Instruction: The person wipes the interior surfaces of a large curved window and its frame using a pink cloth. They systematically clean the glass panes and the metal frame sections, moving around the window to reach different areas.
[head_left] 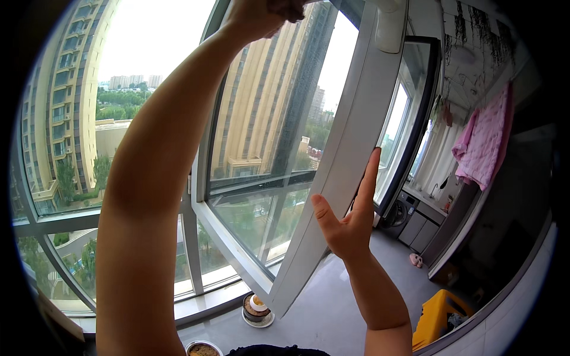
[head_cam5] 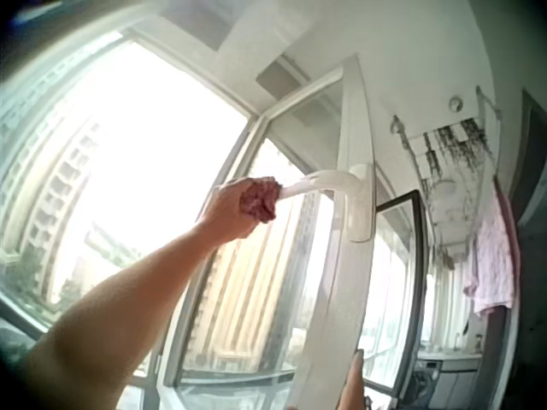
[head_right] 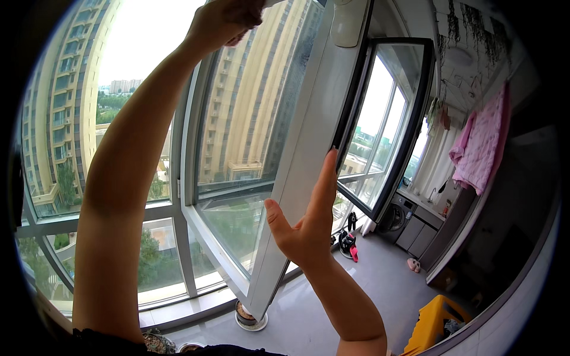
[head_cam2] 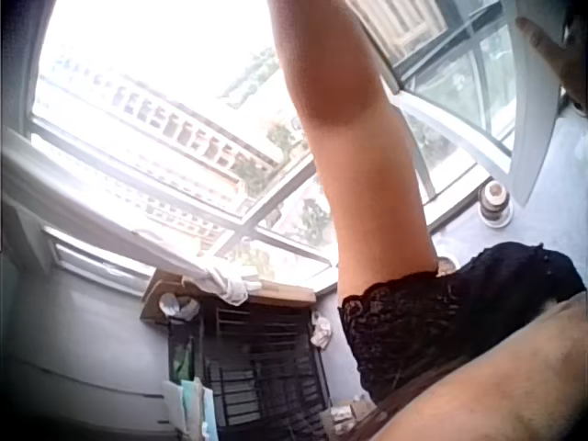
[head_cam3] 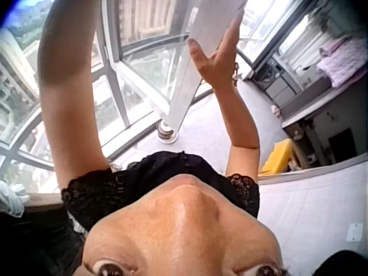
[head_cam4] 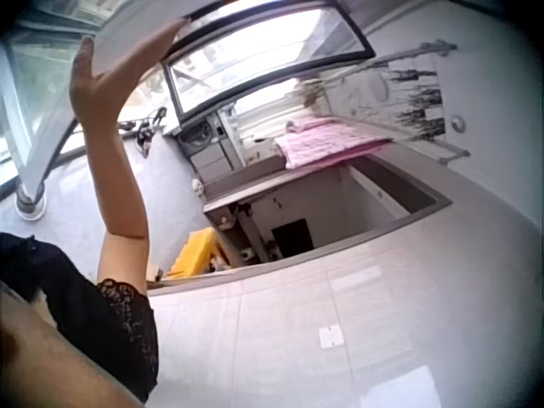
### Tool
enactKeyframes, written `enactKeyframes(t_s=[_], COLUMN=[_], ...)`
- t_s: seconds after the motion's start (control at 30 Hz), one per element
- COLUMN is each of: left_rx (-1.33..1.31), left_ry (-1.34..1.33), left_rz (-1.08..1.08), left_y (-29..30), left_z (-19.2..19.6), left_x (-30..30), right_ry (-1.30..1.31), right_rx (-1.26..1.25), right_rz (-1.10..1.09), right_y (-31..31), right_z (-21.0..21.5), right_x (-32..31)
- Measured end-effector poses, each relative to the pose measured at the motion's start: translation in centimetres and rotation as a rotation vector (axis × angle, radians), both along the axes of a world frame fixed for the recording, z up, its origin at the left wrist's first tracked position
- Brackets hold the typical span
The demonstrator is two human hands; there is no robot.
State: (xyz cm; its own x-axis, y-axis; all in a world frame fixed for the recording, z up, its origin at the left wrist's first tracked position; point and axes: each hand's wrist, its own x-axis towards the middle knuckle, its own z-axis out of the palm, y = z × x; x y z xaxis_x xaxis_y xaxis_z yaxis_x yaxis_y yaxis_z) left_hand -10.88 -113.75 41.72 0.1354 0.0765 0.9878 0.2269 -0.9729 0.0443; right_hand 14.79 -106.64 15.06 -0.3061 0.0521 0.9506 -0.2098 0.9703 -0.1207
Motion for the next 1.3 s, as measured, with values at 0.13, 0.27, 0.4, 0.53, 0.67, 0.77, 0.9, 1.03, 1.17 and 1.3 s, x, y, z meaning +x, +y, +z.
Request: enactKeyframes(t_s=[0.13,0.27,0.4,0.53,0.67,0.77,0.9,1.03,1.17,1.3], left_rx=[0.772,0.590,0.712,1.018,0.309,0.340,0.170,0.265,-0.260,-0.354], left_ry=[0.363,0.548,0.538,0.410,0.186,-0.015,0.259,0.084,0.324,-0.007], left_rz=[0.615,1.135,1.102,0.855,0.278,0.392,0.770,0.990,0.666,0.466], left_y=[-4.4,-5.5,-4.9,-2.9,-1.2,-2.0,-4.9,-5.1,-5.2,-4.2], left_z=[0.0,0.8,1.7,0.6,-0.1,-0.1,-0.4,2.7,9.0,7.8], left_x=[9.0,13.5,11.9,9.5,4.7,5.5,14.4,16.4,14.4,14.2], right_ry=[0.010,0.042,0.042,0.003,-0.051,-0.067,-0.029,0.001,0.016,0.025], right_rx=[0.035,-0.035,0.060,0.153,0.122,0.141,0.203,0.151,0.151,0.082], right_rz=[-0.034,0.082,-0.006,-0.113,-0.058,-0.069,-0.181,-0.104,-0.100,-0.058], right_y=[-0.2,-0.8,-0.4,0.2,0.3,0.3,1.1,-0.4,0.1,0.4], right_z=[0.0,-0.3,-0.4,-0.6,-0.4,-0.3,-0.5,-0.4,-0.6,-0.9], right_x=[0.5,-0.4,-0.1,0.6,0.8,0.9,1.7,0.5,0.4,0.3])
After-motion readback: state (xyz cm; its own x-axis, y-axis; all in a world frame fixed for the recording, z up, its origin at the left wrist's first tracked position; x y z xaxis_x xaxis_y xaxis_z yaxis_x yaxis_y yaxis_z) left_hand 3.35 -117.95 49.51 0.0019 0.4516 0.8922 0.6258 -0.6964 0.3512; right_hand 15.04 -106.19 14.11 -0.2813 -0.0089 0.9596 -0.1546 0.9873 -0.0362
